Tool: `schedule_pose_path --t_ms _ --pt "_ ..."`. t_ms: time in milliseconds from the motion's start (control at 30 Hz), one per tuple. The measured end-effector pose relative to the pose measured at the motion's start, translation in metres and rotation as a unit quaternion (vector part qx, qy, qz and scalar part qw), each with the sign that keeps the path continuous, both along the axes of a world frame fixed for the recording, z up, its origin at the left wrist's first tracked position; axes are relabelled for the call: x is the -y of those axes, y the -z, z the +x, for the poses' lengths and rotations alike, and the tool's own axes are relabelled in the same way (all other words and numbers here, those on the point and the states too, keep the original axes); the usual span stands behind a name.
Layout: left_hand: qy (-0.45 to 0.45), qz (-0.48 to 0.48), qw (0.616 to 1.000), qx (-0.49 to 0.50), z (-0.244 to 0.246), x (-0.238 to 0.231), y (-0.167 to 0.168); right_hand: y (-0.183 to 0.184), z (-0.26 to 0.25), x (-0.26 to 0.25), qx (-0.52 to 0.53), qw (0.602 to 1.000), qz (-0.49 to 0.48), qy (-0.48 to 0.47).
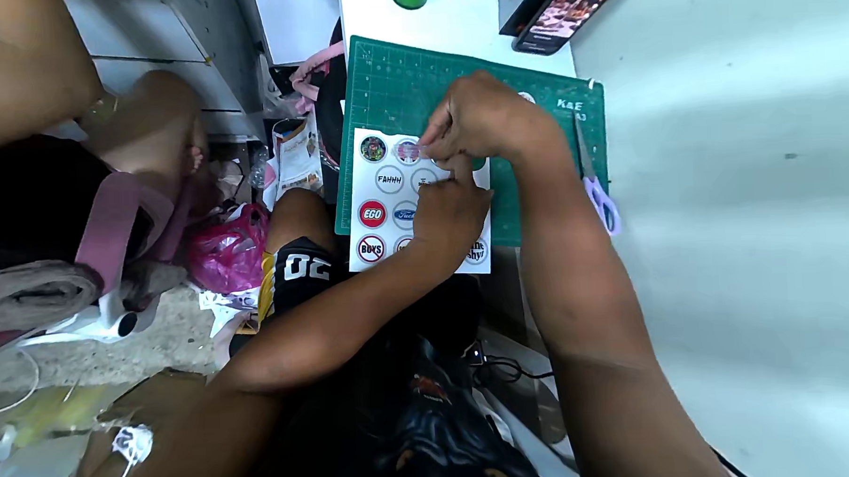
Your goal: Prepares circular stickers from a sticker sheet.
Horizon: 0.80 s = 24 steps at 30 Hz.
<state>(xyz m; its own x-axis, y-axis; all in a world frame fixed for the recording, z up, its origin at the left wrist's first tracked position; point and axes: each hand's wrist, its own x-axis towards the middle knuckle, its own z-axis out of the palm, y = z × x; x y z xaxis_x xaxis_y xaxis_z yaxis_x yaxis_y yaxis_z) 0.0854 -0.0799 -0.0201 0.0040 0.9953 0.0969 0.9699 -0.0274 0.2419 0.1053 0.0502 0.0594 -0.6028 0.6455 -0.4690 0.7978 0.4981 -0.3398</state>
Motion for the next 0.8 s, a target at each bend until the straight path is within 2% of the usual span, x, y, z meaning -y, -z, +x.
schedule_pose_path --t_ms 233,467,633,800 --pt "-0.003 0.007 1.000 -0.016 0.001 0.001 0.003 0.006 0.006 0.001 -0.019 0.999 0.025 0.020" --pt "-0.016 0.033 0.999 0.006 0.000 0.002 0.006 0.013 0.013 0.004 -0.062 0.992 0.028 0.108" --pt "-0.018 -0.016 1.000 0.004 0.000 0.001 0.000 0.019 0.014 0.007 -0.082 0.982 0.035 0.166" --pt "-0.018 -0.022 0.999 0.014 -0.001 0.001 -0.003 0.027 0.015 0.008 -0.088 0.972 0.064 0.208"
